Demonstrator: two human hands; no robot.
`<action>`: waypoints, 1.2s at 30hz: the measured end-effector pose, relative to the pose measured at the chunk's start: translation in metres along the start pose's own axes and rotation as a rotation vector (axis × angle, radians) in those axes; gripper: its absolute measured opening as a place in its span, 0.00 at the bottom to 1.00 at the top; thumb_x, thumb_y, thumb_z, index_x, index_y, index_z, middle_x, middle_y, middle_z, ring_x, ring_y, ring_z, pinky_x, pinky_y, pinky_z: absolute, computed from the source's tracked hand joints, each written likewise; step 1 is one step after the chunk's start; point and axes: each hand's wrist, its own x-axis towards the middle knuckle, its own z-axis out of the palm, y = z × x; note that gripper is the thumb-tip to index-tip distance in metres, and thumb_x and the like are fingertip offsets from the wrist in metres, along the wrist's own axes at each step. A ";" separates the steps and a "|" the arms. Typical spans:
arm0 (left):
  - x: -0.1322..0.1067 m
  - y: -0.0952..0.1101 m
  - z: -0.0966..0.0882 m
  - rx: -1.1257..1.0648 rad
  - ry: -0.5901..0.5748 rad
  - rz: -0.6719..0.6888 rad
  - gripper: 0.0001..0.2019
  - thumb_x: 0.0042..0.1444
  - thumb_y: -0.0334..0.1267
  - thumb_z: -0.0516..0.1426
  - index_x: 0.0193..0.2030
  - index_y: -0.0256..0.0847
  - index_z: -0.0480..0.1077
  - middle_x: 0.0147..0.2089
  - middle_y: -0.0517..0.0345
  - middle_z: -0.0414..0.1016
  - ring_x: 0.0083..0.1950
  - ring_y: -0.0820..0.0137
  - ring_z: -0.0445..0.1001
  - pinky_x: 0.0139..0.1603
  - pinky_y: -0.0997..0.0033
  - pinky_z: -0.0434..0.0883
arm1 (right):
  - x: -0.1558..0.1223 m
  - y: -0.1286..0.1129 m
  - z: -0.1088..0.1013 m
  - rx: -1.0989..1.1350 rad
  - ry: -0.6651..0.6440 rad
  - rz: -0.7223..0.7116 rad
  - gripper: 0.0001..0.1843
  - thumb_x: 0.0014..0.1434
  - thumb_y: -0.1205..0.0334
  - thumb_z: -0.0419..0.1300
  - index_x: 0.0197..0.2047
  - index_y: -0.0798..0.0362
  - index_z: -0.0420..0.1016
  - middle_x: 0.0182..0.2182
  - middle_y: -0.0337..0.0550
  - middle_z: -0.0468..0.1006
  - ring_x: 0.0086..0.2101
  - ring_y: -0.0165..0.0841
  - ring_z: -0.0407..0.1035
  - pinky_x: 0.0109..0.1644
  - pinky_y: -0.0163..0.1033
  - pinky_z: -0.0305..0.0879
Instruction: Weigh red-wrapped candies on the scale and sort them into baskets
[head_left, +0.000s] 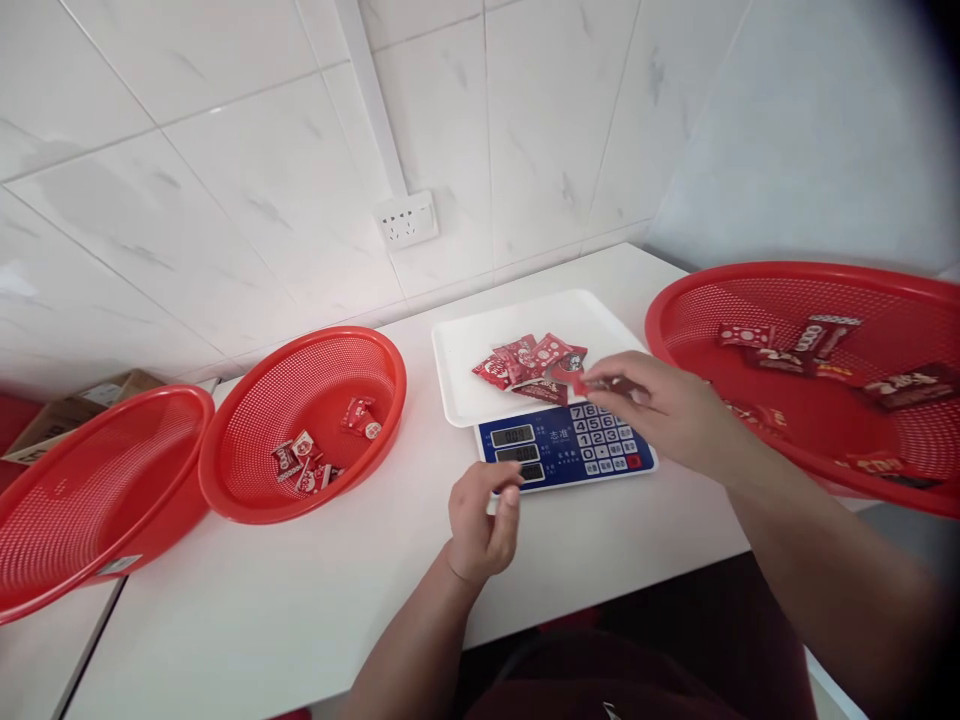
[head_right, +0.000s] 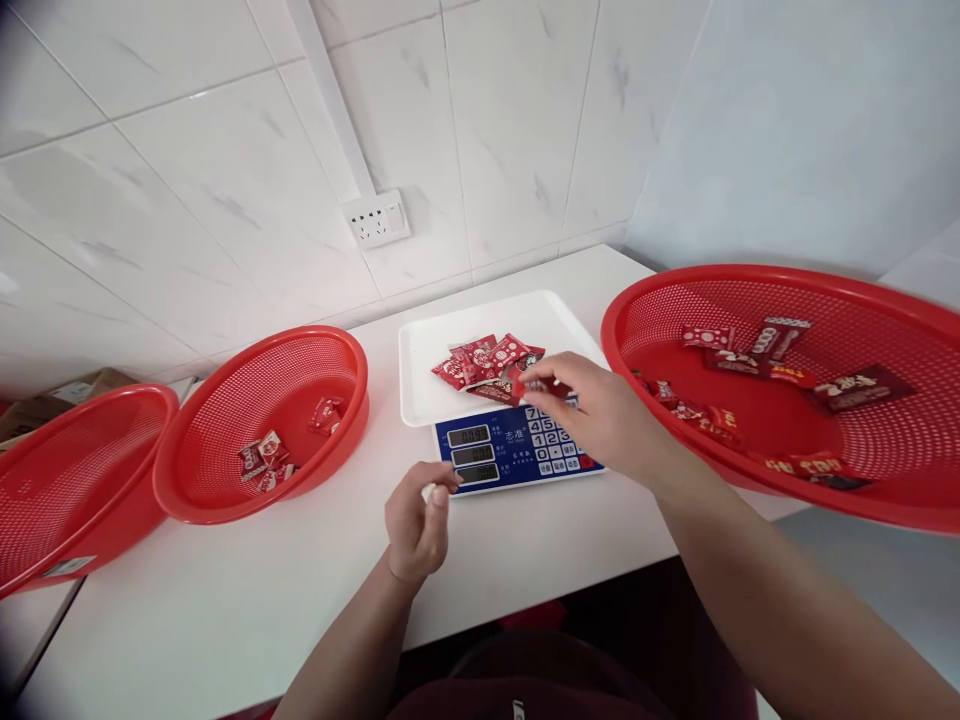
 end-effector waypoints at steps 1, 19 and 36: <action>-0.001 0.001 0.002 0.003 -0.062 0.031 0.09 0.64 0.35 0.49 0.46 0.40 0.68 0.35 0.54 0.74 0.34 0.72 0.72 0.35 0.73 0.70 | -0.010 -0.002 -0.002 0.072 -0.053 0.003 0.17 0.60 0.46 0.56 0.42 0.48 0.74 0.41 0.46 0.77 0.41 0.39 0.71 0.45 0.43 0.68; -0.011 0.006 0.024 -0.236 -0.693 -0.359 0.26 0.63 0.55 0.44 0.36 0.35 0.72 0.34 0.51 0.75 0.34 0.70 0.72 0.36 0.73 0.67 | -0.080 -0.009 0.026 0.285 -0.436 0.109 0.14 0.59 0.49 0.58 0.39 0.49 0.74 0.35 0.43 0.74 0.35 0.33 0.67 0.41 0.40 0.66; -0.012 0.002 0.023 -0.089 -0.529 -0.305 0.22 0.66 0.48 0.44 0.29 0.37 0.70 0.26 0.54 0.71 0.28 0.72 0.67 0.30 0.73 0.64 | -0.080 -0.004 0.034 0.224 -0.411 0.098 0.16 0.63 0.49 0.53 0.40 0.49 0.76 0.35 0.42 0.78 0.35 0.34 0.71 0.40 0.39 0.69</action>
